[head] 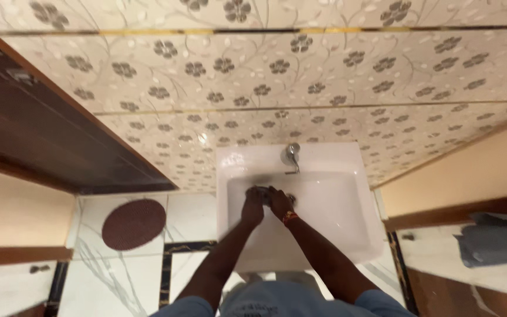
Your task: The person scrubs the interior and exterior surfaces of a bathroom sink and faucet using a grey cloth.
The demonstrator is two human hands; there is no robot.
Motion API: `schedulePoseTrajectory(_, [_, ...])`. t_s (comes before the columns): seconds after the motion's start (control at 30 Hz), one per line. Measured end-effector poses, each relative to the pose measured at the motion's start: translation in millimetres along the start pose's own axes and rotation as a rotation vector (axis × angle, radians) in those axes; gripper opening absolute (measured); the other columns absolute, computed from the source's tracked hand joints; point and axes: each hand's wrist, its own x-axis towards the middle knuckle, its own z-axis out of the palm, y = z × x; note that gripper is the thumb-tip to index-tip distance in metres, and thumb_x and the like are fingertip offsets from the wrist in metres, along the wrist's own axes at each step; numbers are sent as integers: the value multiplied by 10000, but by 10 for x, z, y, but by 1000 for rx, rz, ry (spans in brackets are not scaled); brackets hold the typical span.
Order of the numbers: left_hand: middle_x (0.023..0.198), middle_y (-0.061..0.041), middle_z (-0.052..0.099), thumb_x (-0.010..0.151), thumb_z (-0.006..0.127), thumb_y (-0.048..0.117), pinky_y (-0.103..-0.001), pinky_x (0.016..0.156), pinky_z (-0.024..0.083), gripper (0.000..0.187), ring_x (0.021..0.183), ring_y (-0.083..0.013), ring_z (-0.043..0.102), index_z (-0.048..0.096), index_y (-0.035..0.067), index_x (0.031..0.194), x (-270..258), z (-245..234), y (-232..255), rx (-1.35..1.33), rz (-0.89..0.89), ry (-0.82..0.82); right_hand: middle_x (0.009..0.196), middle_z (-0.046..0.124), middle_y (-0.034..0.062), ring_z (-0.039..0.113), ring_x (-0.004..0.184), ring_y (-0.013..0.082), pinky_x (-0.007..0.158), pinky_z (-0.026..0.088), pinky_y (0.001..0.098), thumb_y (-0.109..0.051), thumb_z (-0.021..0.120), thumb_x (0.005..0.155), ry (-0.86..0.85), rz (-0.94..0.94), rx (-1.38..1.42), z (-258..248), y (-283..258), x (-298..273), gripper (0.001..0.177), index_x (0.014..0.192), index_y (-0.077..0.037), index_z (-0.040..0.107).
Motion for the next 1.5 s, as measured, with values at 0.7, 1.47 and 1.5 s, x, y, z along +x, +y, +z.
schedulePoseTrajectory(0.7, [1426,-327,514,857,578,65,-498,1101,450,540,1217,-446,538,520,-119,1361,-706,-10,52,-93,-32,-198,1052,700,150,686,961,359,863,545,475,-367,795,798,-283,-2,110,114,-75,-643,498,1227,-138,687])
schedulePoseTrajectory(1.47, [1615,-255,303,927,629,233,-548,1225,202,610,1518,-399,258,452,20,1469,-476,-544,-701,57,-32,-44,984,620,260,584,942,495,831,494,573,-237,758,651,93,-50,-182,-136,68,-358,477,1018,48,653])
schedulePoseTrajectory(1.5, [1617,-278,258,906,654,268,-555,1205,189,665,1511,-414,222,434,-2,1473,-415,-619,-757,43,-76,-78,1006,590,294,567,948,520,787,489,558,-223,757,599,200,32,-2,-207,57,-267,568,1063,80,633])
